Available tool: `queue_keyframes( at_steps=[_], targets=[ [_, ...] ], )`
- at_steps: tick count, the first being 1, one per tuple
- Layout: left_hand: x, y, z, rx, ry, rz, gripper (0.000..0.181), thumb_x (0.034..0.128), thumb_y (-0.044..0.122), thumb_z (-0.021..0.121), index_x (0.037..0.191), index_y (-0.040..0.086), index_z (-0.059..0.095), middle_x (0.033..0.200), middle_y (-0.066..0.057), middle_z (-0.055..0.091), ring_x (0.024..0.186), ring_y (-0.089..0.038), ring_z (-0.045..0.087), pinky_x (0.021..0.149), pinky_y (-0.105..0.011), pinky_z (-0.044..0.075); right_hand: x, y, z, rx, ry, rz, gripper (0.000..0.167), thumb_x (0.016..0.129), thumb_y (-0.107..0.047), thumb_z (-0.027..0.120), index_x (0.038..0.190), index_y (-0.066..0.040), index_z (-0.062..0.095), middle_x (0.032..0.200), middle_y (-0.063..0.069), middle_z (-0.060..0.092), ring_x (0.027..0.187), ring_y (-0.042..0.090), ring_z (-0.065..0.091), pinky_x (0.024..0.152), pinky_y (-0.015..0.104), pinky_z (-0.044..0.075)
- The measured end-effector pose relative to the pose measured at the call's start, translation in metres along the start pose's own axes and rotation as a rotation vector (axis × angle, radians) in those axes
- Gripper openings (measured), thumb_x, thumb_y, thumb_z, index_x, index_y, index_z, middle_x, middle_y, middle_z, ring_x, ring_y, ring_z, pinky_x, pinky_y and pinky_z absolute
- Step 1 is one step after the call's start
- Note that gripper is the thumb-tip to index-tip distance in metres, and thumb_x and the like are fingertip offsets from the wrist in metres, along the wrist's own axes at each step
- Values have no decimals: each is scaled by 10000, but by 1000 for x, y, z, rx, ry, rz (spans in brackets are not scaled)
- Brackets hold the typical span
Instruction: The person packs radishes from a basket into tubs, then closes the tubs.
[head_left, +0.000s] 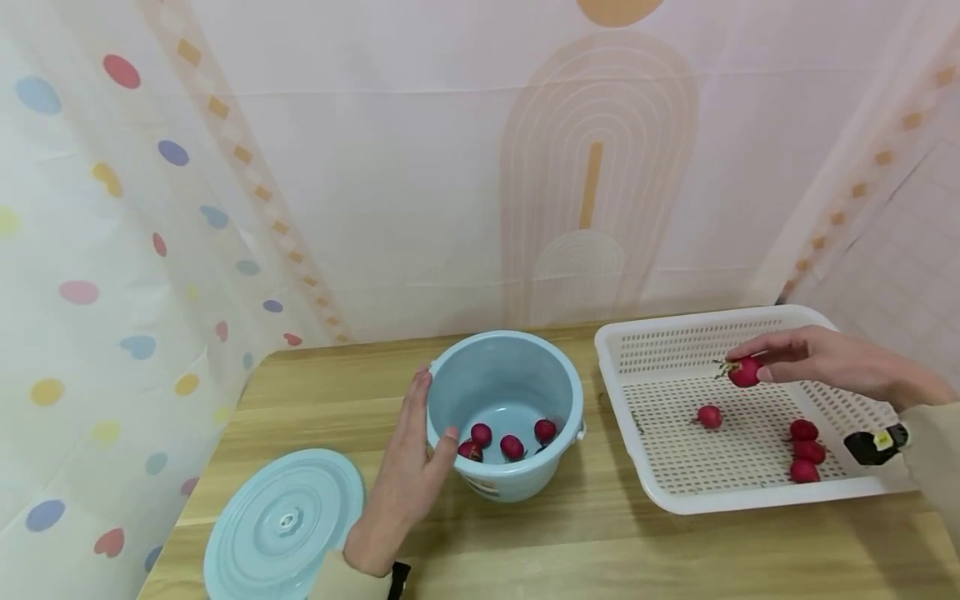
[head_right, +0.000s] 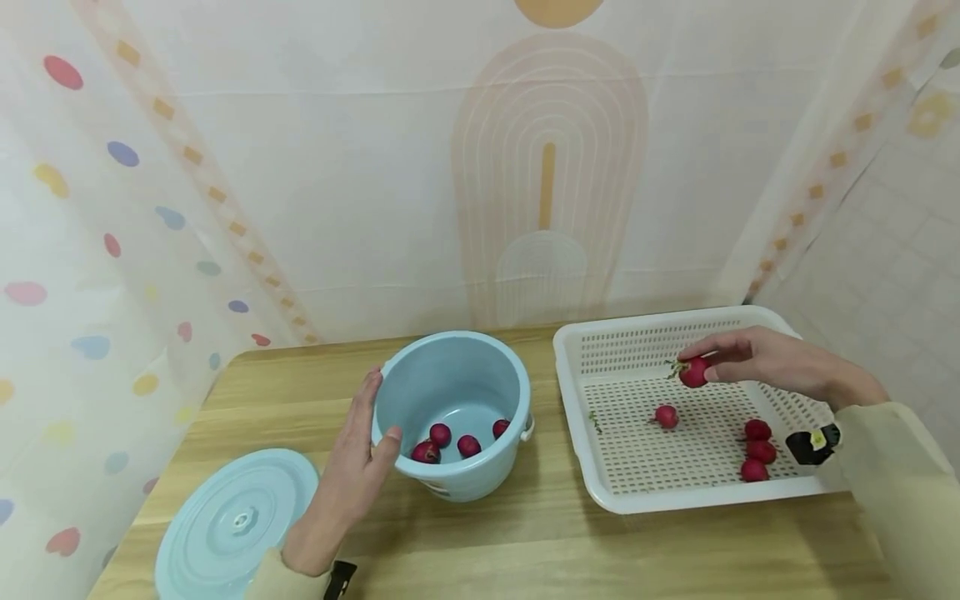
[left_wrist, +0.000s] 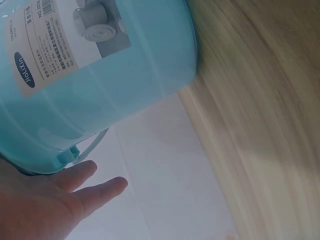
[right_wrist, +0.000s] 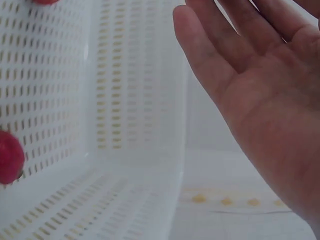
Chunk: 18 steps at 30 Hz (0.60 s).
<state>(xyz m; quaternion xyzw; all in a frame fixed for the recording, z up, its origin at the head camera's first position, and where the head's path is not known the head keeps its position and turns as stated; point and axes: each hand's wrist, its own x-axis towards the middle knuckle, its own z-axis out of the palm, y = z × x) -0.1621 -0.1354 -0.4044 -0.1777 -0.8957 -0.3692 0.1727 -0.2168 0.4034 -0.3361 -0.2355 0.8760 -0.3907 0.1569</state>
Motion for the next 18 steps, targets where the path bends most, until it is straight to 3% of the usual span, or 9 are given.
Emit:
queue_keyframes(
  at_steps=[4, 10, 18],
  targets=[
    [0, -1, 2, -20, 16, 13, 754, 1030, 319, 528, 1641, 24, 199, 1714, -101, 203, 1530, -343, 291, 1158, -590, 344, -5, -13, 1, -43, 92, -19, 363, 1043, -99, 593, 1403, -87, 636, 1314, -51, 698, 1149, 8, 636, 881, 193, 514],
    [1, -1, 2, -19, 24, 27, 749, 1031, 312, 529, 1640, 27, 200, 1712, -108, 206, 1523, -351, 302, 1147, -596, 357, -11, -29, 8, -75, 205, 22, 377, 1044, -161, 615, 1420, -150, 638, 1292, -54, 708, 1136, -1, 627, 863, 177, 508],
    [1, 0, 2, -21, 20, 26, 750, 1034, 332, 521, 1643, 36, 198, 1715, -95, 198, 1520, -349, 307, 1138, -604, 367, -14, -45, 31, -21, 332, -13, 394, 1015, -93, 650, 1408, -95, 633, 1240, -81, 727, 1065, 37, 685, 818, 185, 554]
  ],
)
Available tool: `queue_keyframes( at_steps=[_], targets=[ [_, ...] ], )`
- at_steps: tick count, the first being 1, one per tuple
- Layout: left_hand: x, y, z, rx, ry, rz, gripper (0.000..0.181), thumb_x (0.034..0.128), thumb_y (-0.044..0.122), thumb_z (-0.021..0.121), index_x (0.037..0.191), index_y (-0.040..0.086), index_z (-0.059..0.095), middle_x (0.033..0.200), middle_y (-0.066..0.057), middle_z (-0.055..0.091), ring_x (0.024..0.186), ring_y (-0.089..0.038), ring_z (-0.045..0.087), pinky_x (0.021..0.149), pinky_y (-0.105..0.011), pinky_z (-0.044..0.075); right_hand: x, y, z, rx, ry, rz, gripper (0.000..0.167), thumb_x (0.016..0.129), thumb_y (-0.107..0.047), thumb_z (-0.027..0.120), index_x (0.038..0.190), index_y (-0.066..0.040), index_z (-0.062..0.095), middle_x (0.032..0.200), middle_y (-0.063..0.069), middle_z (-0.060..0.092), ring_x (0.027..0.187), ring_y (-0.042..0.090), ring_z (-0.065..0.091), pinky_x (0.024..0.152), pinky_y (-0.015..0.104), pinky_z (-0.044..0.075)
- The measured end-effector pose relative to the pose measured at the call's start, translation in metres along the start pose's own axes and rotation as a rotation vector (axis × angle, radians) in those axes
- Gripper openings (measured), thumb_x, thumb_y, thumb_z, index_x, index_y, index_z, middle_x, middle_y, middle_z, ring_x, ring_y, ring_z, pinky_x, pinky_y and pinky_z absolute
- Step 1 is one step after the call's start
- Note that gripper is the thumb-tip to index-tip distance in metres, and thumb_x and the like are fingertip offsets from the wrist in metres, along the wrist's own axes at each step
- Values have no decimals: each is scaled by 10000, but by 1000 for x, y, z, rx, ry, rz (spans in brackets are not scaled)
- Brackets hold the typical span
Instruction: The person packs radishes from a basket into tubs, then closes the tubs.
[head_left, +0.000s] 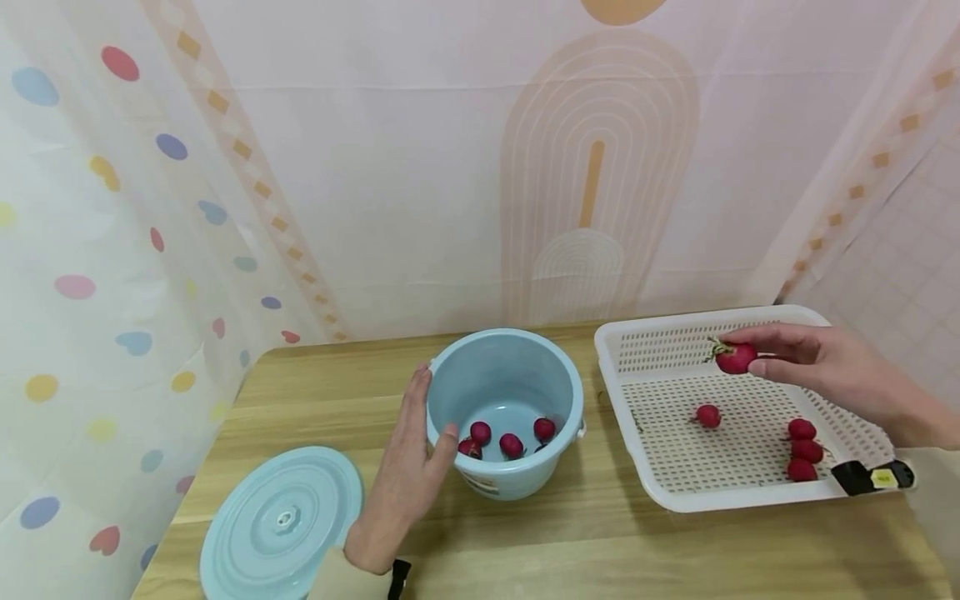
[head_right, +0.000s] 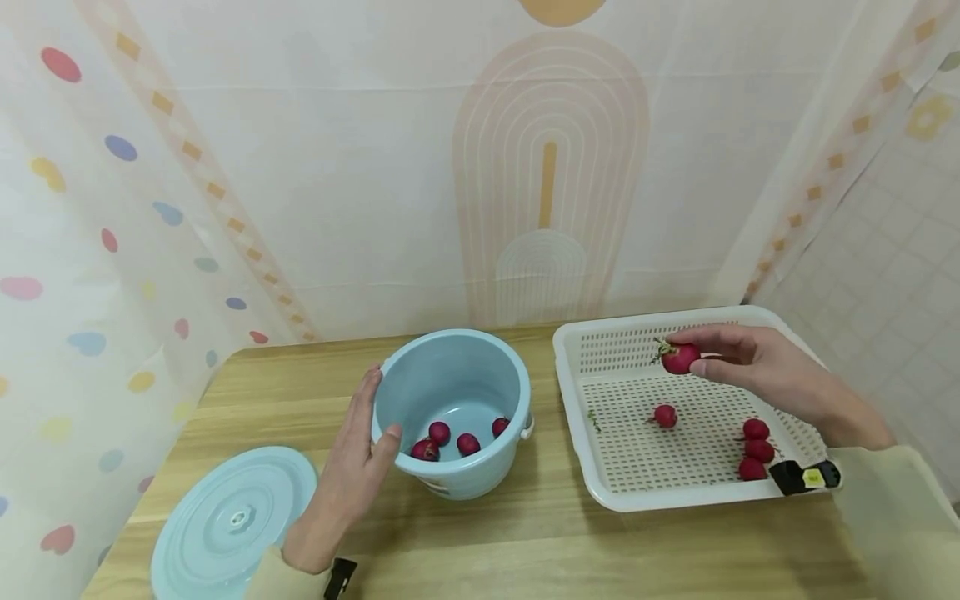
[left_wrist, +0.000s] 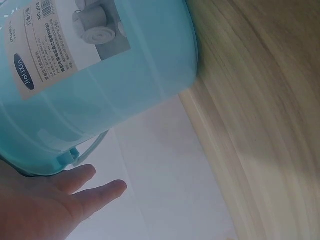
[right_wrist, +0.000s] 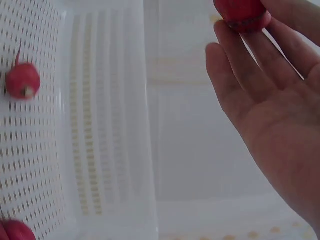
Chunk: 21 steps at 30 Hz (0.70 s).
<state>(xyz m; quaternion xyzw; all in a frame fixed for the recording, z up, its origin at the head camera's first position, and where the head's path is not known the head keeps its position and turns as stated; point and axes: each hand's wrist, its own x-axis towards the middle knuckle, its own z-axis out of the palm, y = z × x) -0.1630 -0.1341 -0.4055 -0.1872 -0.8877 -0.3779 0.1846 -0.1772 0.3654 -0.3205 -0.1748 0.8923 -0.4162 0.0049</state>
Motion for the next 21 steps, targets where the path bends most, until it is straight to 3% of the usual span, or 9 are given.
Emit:
queue_keyframes(
  at_steps=[5, 11, 15, 21],
  targets=[
    [-2, 1, -2, 17, -7, -2, 755, 1040, 354, 523, 1646, 47, 194, 1712, -103, 204, 1520, -345, 309, 1135, -597, 373, -5, -14, 17, 45, 67, 8, 394, 1018, -75, 640, 1411, -108, 632, 1276, -78, 708, 1044, 75, 710, 803, 199, 572],
    [-1, 3, -3, 54, -16, -3, 759, 1036, 375, 516, 1641, 37, 207, 1708, -116, 219, 1518, -341, 321, 1124, -584, 390, -12, -32, 40, 97, 202, 30, 368, 1012, -100, 660, 1379, -126, 656, 1239, -68, 721, 1032, 69, 704, 807, 158, 540],
    [0, 4, -3, 64, -15, -1, 760, 1032, 383, 516, 1639, 34, 219, 1714, -102, 208, 1524, -335, 316, 1119, -575, 391, -12, -46, 54, 151, 285, -9, 368, 1000, -59, 664, 1368, -86, 659, 1180, -55, 744, 993, 64, 706, 791, 145, 527],
    [-1, 6, -4, 73, -6, -9, 763, 1027, 380, 511, 1640, 32, 221, 1723, -80, 179, 1539, -325, 286, 1128, -566, 376, -6, -63, 79, 368, 425, -131, 369, 953, 68, 669, 1320, 27, 665, 1119, -14, 757, 971, 60, 702, 808, 112, 529]
  ],
)
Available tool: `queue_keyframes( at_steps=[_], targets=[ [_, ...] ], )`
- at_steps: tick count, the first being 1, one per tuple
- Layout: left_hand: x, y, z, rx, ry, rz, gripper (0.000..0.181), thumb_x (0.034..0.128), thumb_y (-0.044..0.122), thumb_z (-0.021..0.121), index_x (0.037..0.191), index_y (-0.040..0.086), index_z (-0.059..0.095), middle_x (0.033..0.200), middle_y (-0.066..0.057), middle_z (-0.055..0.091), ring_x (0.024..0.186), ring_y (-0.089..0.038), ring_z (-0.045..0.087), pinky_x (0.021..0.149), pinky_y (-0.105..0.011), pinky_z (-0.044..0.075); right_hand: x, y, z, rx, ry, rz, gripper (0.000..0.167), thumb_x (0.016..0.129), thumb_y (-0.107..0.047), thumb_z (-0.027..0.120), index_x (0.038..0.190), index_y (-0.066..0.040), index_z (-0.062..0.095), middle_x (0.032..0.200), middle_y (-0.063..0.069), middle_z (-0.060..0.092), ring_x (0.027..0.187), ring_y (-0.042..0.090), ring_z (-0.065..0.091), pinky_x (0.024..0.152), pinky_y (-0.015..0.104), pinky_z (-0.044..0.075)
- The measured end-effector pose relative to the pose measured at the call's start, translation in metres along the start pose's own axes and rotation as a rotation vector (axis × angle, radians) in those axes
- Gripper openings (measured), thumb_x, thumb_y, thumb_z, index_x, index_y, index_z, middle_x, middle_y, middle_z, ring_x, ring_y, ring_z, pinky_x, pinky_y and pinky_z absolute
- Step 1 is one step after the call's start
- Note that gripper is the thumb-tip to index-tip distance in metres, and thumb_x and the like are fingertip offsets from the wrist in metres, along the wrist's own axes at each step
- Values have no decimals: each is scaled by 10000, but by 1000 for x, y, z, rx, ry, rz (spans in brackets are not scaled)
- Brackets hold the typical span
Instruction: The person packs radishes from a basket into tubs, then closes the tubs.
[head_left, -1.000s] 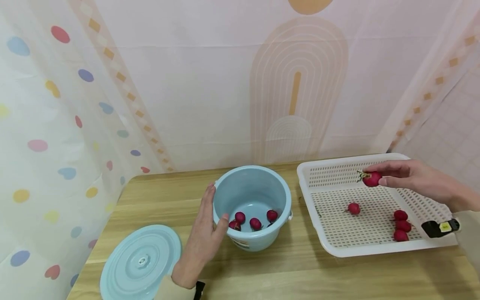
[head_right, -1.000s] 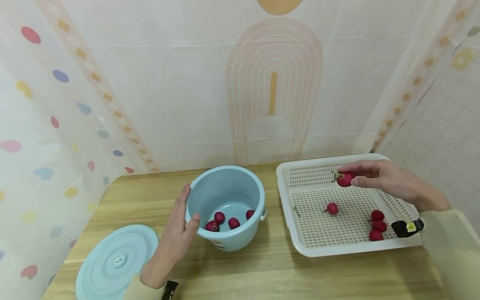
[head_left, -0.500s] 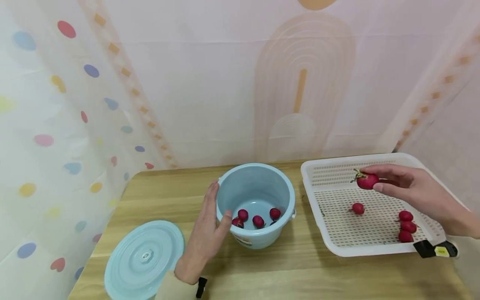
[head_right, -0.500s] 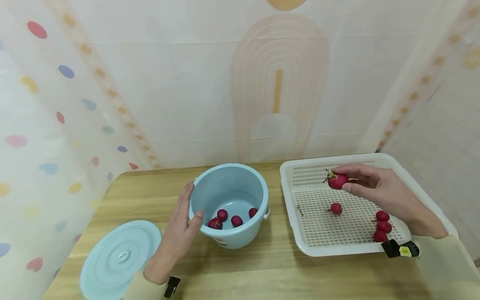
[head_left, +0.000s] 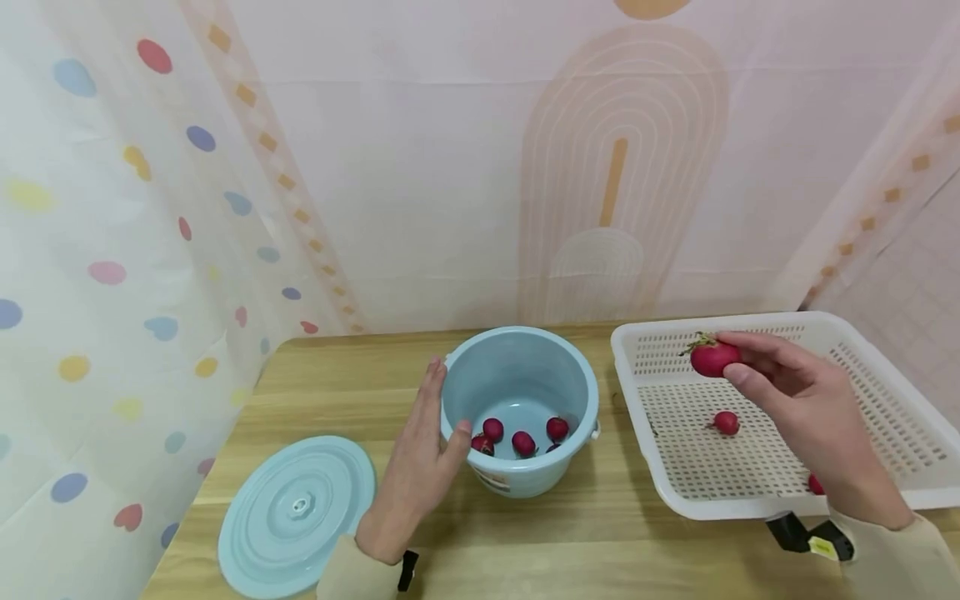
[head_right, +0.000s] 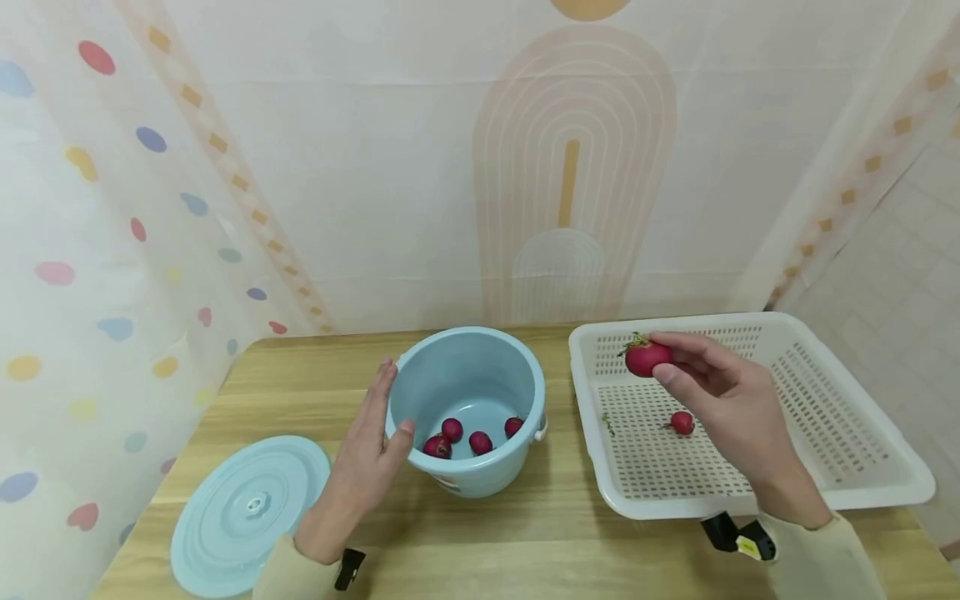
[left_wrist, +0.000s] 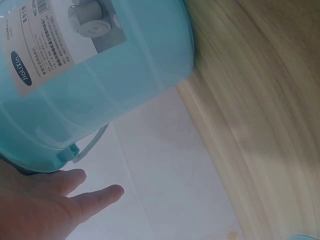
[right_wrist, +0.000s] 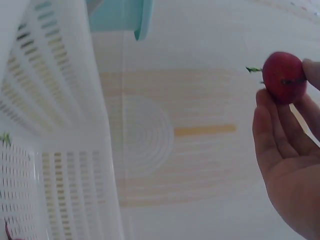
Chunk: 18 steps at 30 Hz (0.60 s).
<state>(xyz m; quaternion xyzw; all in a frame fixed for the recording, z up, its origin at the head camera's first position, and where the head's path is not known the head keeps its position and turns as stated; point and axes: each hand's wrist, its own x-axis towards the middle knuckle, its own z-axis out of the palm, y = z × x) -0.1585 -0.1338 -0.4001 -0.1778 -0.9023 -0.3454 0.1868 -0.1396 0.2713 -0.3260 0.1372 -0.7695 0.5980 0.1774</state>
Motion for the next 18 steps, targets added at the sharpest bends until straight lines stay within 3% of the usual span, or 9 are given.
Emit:
queue_keyframes(
  at_steps=[4, 7, 11, 15, 18],
  targets=[
    [-1, 1, 0, -4, 4, -11, 760, 1024, 373, 510, 1641, 35, 223, 1724, -77, 178, 1545, -319, 272, 1136, -568, 367, -4, -5, 16, 32, 78, -33, 359, 937, 90, 675, 1293, 50, 677, 1104, -18, 763, 966, 67, 709, 810, 110, 534],
    [-1, 0, 1, -5, 7, -10, 757, 1024, 373, 508, 1641, 37, 225, 1724, -75, 177, 1547, -316, 267, 1138, -570, 363, -8, -4, 27, 132, 113, -58, 354, 919, 131, 669, 1268, 74, 684, 1091, 15, 770, 915, 93, 712, 684, 141, 562],
    [-2, 1, 0, 1, 8, -10, 760, 1022, 372, 511, 1641, 38, 225, 1724, -70, 177, 1547, -311, 267, 1138, -568, 362, -12, -4, 42, 225, 123, -132, 353, 914, 159, 649, 1258, 91, 683, 1117, 43, 768, 904, 103, 705, 612, 149, 552],
    [-2, 1, -1, 0, 11, -8, 757, 1014, 357, 511, 1639, 35, 230, 1721, -78, 189, 1543, -315, 277, 1137, -572, 367, -15, -8, 52, 192, 98, -188, 356, 925, 144, 645, 1279, 105, 662, 1168, 27, 758, 930, 94, 695, 707, 126, 541],
    [-2, 1, 0, 2, 14, -7, 754, 1010, 347, 505, 1636, 26, 234, 1715, -107, 204, 1538, -331, 286, 1127, -577, 379, -16, -14, 57, 146, 90, -177, 360, 922, 136, 660, 1280, 104, 662, 1176, 18, 758, 951, 93, 704, 782, 141, 551]
  ],
)
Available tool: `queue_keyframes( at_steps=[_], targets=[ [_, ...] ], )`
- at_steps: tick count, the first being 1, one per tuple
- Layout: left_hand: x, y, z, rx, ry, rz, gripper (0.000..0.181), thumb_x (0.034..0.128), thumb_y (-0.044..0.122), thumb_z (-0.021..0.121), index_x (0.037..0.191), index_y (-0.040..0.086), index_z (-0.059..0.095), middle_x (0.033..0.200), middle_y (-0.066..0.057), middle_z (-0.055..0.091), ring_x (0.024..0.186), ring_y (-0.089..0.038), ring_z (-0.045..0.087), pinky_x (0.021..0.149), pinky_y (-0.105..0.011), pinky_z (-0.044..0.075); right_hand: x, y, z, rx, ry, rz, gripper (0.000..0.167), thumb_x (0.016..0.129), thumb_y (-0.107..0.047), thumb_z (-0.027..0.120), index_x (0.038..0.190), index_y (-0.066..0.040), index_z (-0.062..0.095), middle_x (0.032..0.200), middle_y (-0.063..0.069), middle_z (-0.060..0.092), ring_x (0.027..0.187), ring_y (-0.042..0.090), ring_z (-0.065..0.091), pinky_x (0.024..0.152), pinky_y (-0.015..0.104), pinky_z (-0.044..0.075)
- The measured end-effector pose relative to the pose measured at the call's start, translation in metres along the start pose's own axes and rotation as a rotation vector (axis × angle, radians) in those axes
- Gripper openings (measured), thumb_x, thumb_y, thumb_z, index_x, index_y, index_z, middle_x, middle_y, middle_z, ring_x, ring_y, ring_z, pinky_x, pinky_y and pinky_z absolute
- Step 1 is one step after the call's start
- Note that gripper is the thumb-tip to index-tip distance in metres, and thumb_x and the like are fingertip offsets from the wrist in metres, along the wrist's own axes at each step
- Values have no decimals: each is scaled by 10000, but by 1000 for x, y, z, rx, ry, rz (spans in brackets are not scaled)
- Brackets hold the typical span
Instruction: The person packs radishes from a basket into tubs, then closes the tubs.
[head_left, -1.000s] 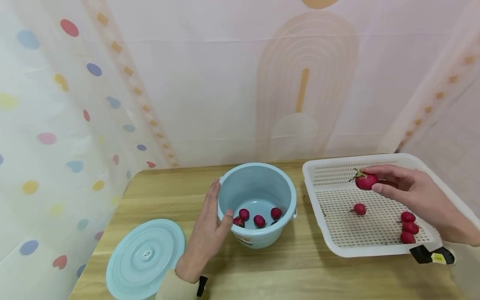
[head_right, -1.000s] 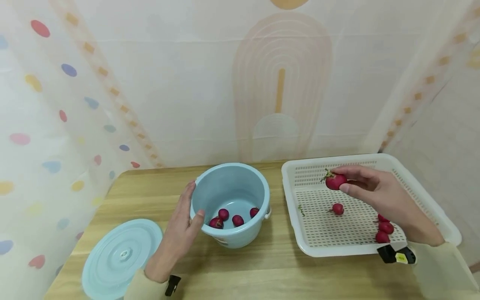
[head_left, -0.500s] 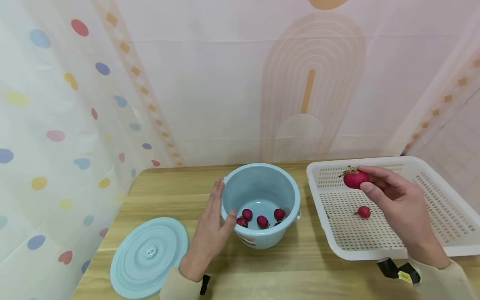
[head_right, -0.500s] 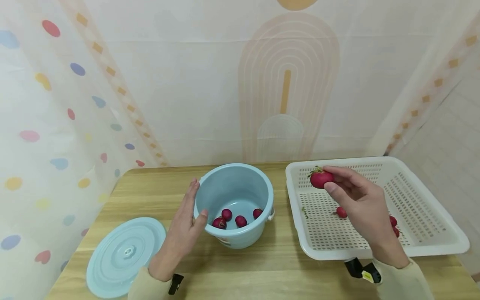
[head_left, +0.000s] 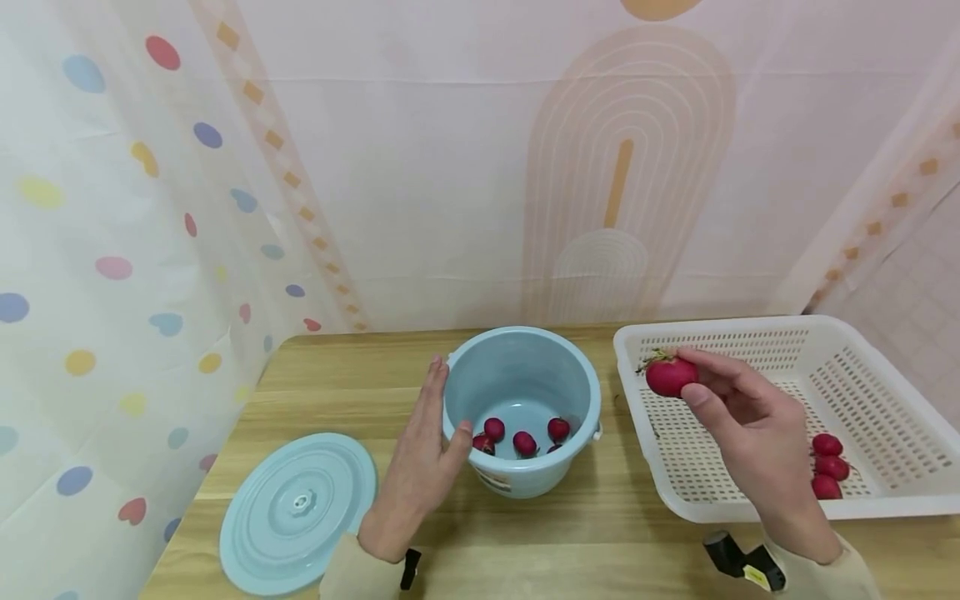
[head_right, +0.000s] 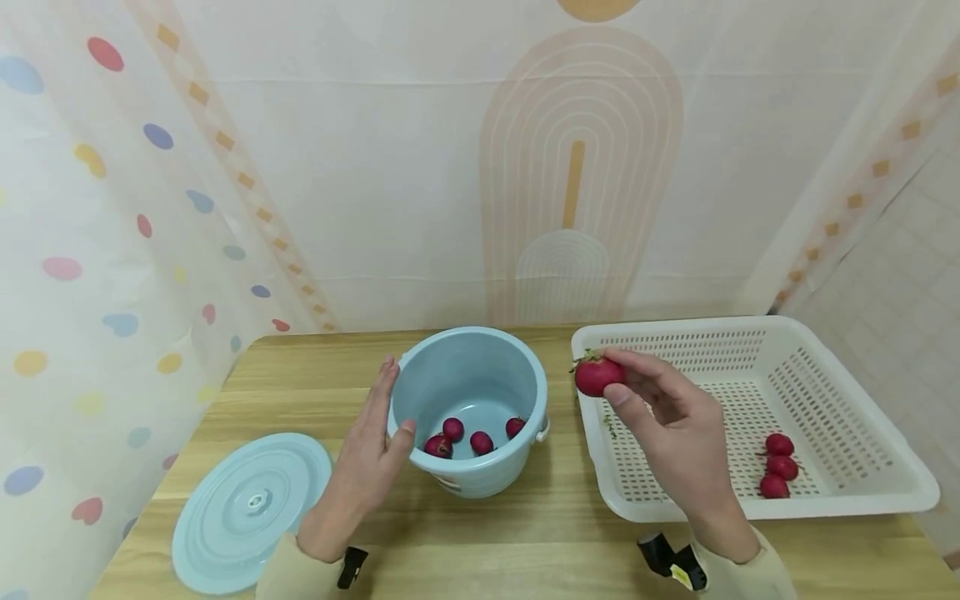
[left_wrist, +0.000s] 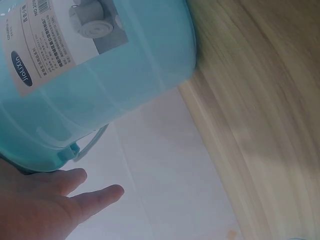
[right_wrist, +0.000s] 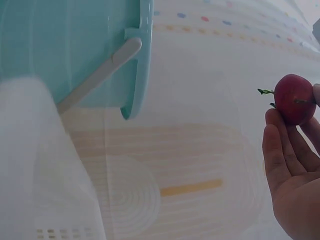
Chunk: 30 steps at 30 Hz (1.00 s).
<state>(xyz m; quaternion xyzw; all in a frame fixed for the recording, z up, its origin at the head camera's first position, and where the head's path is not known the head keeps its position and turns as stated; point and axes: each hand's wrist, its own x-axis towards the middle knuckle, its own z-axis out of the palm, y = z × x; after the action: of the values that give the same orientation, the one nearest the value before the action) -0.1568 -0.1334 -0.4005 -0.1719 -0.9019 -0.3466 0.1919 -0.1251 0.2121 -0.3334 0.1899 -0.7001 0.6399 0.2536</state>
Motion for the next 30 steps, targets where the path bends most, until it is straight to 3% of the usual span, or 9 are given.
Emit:
queue_keyframes(
  at_steps=[9, 15, 19, 26, 30],
  targets=[
    [2, -1, 0, 16, 2, 20, 759, 991, 317, 510, 1624, -5, 243, 1711, -132, 202, 1560, -329, 227, 1185, -590, 304, 0, -5, 17, -13, -56, -41, 370, 918, 144, 661, 1284, 91, 666, 1171, 82, 758, 955, 97, 717, 789, 154, 558],
    [1, 0, -2, 34, 0, 11, 756, 975, 282, 538, 1615, -16, 267, 1705, -138, 222, 1569, -327, 198, 1193, -626, 269, -1, 1, 32, 59, -127, -79, 386, 906, 166, 662, 1287, 110, 653, 1296, 148, 705, 1078, 141, 720, 875, 210, 570],
    [1, 1, -3, 46, -1, 1, 755, 977, 290, 543, 1614, -12, 274, 1699, -151, 236, 1568, -336, 201, 1170, -670, 276, -1, 6, 41, 89, -186, -58, 447, 868, 188, 691, 1305, 102, 645, 1322, 160, 688, 1111, 172, 709, 929, 262, 563],
    [2, 3, -4, 60, -21, -15, 755, 985, 334, 517, 1615, -6, 276, 1696, -150, 248, 1568, -323, 206, 1171, -664, 278, -2, 15, 53, 41, -238, 1, 434, 884, 129, 719, 1299, 8, 688, 1315, 114, 700, 1106, 179, 714, 957, 279, 555],
    [1, 2, -5, 61, -24, -13, 755, 983, 323, 522, 1615, -6, 273, 1703, -134, 232, 1566, -326, 210, 1167, -669, 283, -4, 23, 60, -22, -254, -7, 409, 878, 91, 748, 1260, -54, 729, 1288, 63, 722, 1176, 145, 686, 999, 258, 527]
  ],
)
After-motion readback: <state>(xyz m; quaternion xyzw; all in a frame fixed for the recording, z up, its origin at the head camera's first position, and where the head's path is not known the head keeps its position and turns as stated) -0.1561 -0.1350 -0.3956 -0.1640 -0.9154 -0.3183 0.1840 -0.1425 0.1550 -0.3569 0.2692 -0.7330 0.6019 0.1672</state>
